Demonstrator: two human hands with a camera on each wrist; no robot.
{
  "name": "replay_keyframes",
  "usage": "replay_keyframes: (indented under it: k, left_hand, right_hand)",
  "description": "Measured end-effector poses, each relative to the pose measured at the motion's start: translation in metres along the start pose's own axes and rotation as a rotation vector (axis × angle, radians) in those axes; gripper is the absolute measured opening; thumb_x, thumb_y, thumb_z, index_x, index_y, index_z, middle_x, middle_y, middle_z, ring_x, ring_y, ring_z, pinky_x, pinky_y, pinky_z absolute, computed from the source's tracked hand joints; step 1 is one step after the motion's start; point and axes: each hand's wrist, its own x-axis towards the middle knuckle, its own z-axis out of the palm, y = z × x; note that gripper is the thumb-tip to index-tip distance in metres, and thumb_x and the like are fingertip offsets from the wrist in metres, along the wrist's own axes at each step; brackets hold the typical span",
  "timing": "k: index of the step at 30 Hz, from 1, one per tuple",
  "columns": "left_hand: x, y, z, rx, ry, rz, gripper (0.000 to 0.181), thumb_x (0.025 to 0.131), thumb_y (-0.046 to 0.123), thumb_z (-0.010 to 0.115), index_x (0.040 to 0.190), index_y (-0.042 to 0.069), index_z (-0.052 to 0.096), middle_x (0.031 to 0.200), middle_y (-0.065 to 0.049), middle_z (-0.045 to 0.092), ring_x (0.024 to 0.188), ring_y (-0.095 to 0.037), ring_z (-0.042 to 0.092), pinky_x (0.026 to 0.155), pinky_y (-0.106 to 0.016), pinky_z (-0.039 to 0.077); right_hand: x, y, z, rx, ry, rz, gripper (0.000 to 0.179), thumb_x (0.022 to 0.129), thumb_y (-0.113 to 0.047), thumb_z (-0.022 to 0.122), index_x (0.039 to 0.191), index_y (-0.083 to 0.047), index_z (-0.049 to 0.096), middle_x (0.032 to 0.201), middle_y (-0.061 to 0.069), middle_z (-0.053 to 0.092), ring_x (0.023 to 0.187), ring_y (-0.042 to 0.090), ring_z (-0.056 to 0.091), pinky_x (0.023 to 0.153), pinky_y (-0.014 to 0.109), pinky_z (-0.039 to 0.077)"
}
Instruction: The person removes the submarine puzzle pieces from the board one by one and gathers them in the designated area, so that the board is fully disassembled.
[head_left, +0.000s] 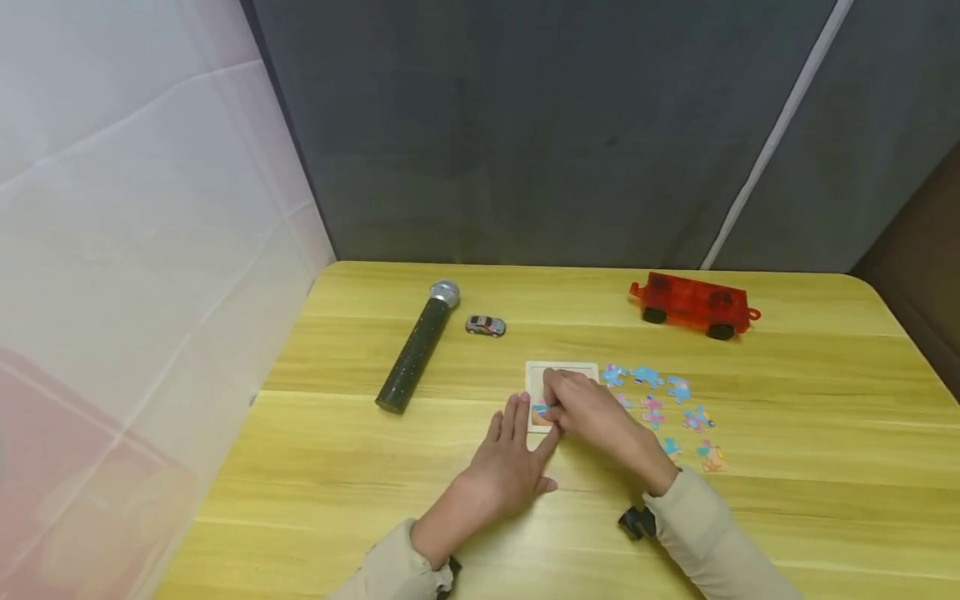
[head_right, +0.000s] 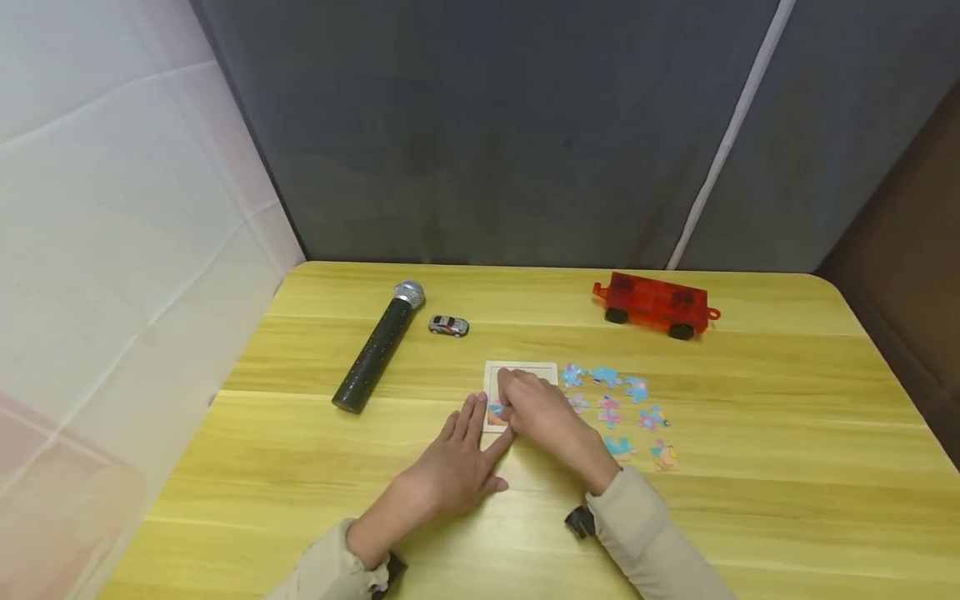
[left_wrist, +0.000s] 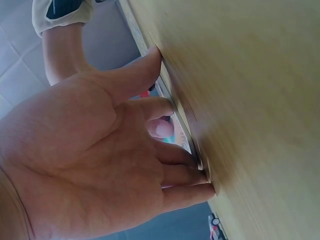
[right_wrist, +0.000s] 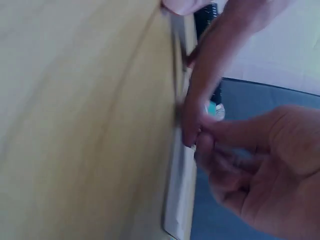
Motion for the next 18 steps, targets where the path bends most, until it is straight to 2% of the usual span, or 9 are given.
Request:
replay_keyframes:
  k: [4, 6, 9, 13, 18]
  left_hand:
    - [0.000, -0.001, 0.002, 0.027, 0.017, -0.001, 0.074, 0.112, 0.061, 0.048, 0.177, 0.033, 0.024, 0.179, -0.031, 0.017, 0.169, -0.042, 0.018, 0.135, -0.048, 0.031]
    - [-0.001, 0.000, 0.003, 0.036, 0.028, 0.001, 0.075, 0.112, 0.061, 0.048, 0.177, 0.033, 0.022, 0.179, -0.031, 0.018, 0.169, -0.043, 0.020, 0.134, -0.048, 0.032]
    - [-0.002, 0.000, 0.003, 0.036, 0.037, 0.000, 0.076, 0.112, 0.061, 0.048, 0.177, 0.033, 0.022, 0.178, -0.032, 0.019, 0.168, -0.044, 0.021, 0.134, -0.048, 0.033]
    - [-0.002, 0.000, 0.002, 0.033, 0.042, 0.000, 0.077, 0.111, 0.061, 0.049, 0.177, 0.032, 0.022, 0.178, -0.032, 0.019, 0.168, -0.044, 0.020, 0.134, -0.049, 0.032]
    - [-0.001, -0.001, 0.004, 0.044, 0.042, 0.005, 0.077, 0.111, 0.061, 0.049, 0.177, 0.033, 0.022, 0.178, -0.032, 0.019, 0.168, -0.044, 0.021, 0.134, -0.048, 0.032]
  right_hand:
    - [-0.007, 0.012, -0.018, 0.131, -0.001, -0.035, 0.023, 0.100, -0.002, 0.078, 0.086, -0.010, 0.062, 0.077, -0.002, 0.068, 0.067, 0.004, 0.056, 0.061, 0.021, 0.046]
    - [-0.017, 0.023, -0.031, 0.179, -0.024, -0.005, 0.022, 0.100, -0.001, 0.078, 0.086, -0.008, 0.062, 0.073, 0.000, 0.068, 0.063, 0.006, 0.055, 0.060, 0.022, 0.045]
    - [-0.033, 0.040, -0.045, 0.196, -0.093, 0.058, 0.024, 0.101, 0.001, 0.075, 0.083, -0.008, 0.062, 0.065, 0.001, 0.062, 0.055, 0.010, 0.052, 0.059, 0.024, 0.045]
    - [-0.048, 0.053, -0.050, 0.186, -0.187, 0.115, 0.026, 0.099, 0.001, 0.076, 0.080, -0.009, 0.061, 0.063, -0.002, 0.058, 0.052, 0.011, 0.054, 0.061, 0.025, 0.049]
    - [-0.051, 0.053, -0.042, 0.086, -0.180, 0.189, 0.027, 0.097, 0.005, 0.073, 0.079, -0.009, 0.059, 0.069, 0.001, 0.059, 0.057, 0.012, 0.051, 0.062, 0.027, 0.045]
